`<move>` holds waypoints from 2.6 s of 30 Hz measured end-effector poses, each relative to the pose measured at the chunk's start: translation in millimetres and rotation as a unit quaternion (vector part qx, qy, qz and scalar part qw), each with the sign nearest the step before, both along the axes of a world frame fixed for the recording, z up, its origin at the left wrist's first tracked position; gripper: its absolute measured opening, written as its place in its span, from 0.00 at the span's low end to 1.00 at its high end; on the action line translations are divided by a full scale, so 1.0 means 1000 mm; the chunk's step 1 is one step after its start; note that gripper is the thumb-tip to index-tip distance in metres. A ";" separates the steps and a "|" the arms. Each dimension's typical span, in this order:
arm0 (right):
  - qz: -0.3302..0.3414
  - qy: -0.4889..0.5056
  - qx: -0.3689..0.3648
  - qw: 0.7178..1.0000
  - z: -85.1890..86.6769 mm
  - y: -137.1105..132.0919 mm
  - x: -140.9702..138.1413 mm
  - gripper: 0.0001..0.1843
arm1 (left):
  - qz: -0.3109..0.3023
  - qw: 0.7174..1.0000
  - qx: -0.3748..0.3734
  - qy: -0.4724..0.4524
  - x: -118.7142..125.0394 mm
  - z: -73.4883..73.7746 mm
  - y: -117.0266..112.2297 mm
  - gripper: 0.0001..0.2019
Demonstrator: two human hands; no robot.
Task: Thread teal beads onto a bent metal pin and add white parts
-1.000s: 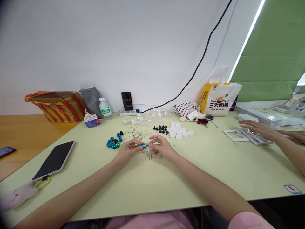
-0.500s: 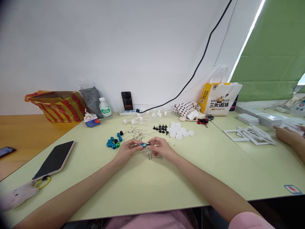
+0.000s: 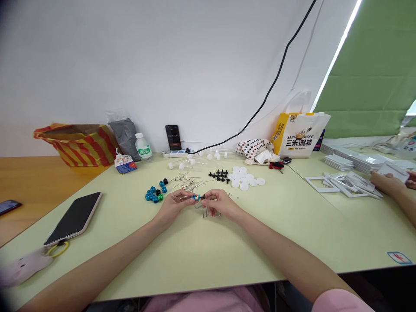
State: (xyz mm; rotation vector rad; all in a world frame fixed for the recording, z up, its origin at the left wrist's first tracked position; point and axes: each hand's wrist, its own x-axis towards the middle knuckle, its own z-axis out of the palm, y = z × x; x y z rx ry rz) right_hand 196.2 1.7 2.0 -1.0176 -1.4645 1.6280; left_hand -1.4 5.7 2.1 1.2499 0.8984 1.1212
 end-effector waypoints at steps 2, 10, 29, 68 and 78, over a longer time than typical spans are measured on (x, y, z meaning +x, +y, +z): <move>0.007 -0.005 -0.011 1.000 0.000 0.000 -0.001 0.22 | 0.000 1.000 0.002 -0.001 0.000 0.000 0.000 0.13; -0.010 0.001 -0.023 1.000 0.001 0.000 -0.001 0.24 | 0.004 1.000 -0.003 -0.006 0.000 0.002 -0.001 0.13; -0.016 0.025 0.049 0.998 0.003 -0.001 0.000 0.20 | -0.001 1.000 -0.008 -0.016 0.002 0.002 -0.002 0.13; -0.026 0.022 -0.003 0.999 0.001 0.000 -0.002 0.21 | -0.004 1.000 0.002 -0.026 0.000 -0.004 0.002 0.10; -0.004 0.003 -0.011 1.000 0.000 0.000 -0.001 0.22 | 0.004 1.000 0.002 -0.025 0.000 -0.002 0.001 0.11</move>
